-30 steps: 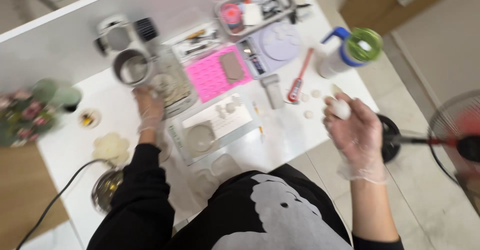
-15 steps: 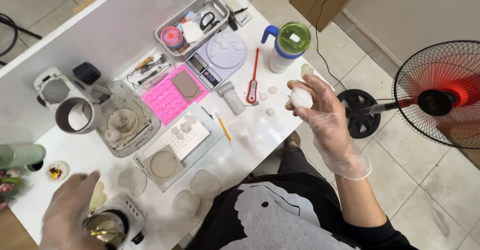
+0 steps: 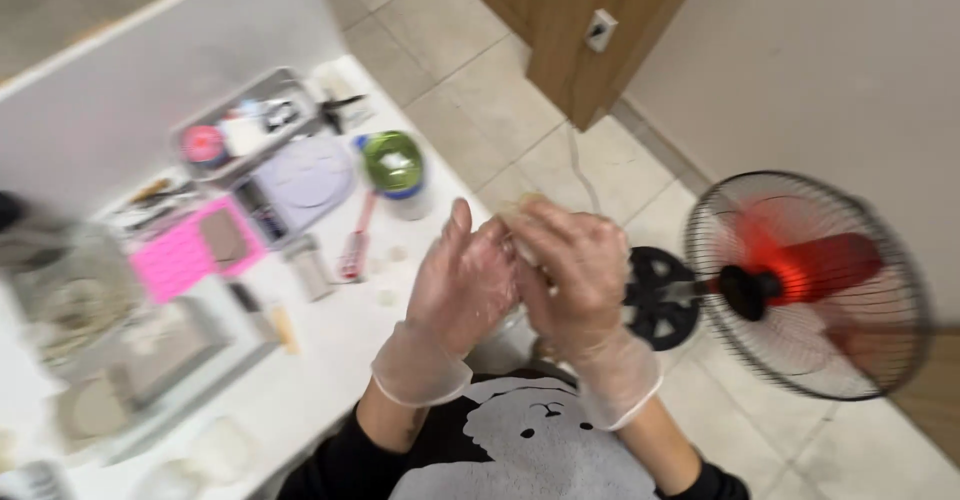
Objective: Making candles by demolding a wax piece from a silicone mold, placing it on a display shelf, and then stirring melted wax in a pot.
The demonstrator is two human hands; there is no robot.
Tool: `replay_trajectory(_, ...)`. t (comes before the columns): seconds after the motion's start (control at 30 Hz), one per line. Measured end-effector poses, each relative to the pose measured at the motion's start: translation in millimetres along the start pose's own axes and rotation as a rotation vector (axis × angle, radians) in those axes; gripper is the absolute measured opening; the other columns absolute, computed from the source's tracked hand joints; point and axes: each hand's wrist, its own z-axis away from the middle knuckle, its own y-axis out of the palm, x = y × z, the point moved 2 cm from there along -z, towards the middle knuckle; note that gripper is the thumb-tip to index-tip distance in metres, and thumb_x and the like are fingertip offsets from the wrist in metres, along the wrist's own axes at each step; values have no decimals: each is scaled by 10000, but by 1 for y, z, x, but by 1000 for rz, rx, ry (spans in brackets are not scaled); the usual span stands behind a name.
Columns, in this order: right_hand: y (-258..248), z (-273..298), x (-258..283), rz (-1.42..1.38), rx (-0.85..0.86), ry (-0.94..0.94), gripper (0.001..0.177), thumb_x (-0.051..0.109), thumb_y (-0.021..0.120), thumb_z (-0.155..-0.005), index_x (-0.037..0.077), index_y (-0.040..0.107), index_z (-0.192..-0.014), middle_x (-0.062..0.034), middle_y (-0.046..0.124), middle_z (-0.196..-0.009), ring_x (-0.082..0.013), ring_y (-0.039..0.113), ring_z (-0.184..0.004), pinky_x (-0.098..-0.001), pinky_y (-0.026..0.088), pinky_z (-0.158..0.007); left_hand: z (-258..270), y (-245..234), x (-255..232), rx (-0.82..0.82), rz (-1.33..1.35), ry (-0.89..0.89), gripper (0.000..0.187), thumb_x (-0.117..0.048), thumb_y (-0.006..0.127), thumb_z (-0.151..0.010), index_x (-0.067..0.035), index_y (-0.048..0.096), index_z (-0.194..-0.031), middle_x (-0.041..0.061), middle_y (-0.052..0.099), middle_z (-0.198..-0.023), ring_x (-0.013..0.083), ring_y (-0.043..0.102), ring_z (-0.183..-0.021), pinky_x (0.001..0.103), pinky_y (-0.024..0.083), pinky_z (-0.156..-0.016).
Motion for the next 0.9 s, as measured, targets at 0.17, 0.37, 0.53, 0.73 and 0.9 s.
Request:
replay_trajectory(0.17, -99, -3, -76, -18, 93, 95, 611, 38, 763, -834, 54, 544, -1404, -125, 609, -1400, -305, 506, -1363, -476, 346, -1166, -93, 52, 73, 76, 481, -60, 737, -593, 317, -1137, 31, 392, -1524, 202, 543, -1436, 324, 576, -1295, 441, 468, -1136)
replay_trajectory(0.37, -161, 18, -135, -570, -104, 383, 627, 8, 707, -928, 24, 476, -1511, -133, 505, -1581, -289, 427, -1548, -458, 324, -1341, -156, 72, 108, 32, 443, -45, 719, -553, 319, -1110, 67, 409, -1464, 270, 477, -1482, 380, 479, -1400, 457, 419, -1201)
replay_trajectory(0.53, -166, 23, -172, -711, -238, 598, 493, -21, 685, -949, 2, 559, -1425, -150, 599, -1465, -279, 537, -1449, -425, 424, -1265, -189, 84, 97, -3, 467, -26, 670, -498, 387, -1108, 84, 380, -1439, 304, 389, -1517, 413, 410, -1442, 482, 411, -1208)
replay_trajectory(0.73, -132, -21, -203, -662, -182, 644, 395, -35, 649, -952, -25, 607, -1344, -143, 660, -1350, -231, 623, -1276, -364, 507, -1105, -225, 76, 55, 91, 105, 67, 652, -192, 527, -995, 54, 268, -1541, 275, 326, -1607, 383, 321, -1528, 433, 395, -1237)
replay_trajectory(0.9, -112, -59, -225, -626, -167, 609, 287, -46, 611, -997, -58, 622, -1283, -153, 670, -1266, -237, 667, -1192, -367, 543, -1064, -242, 69, 10, 154, 67, 144, 766, -220, 730, -985, 10, 297, -1574, 246, 409, -1556, 354, 409, -1483, 409, 412, -1237)
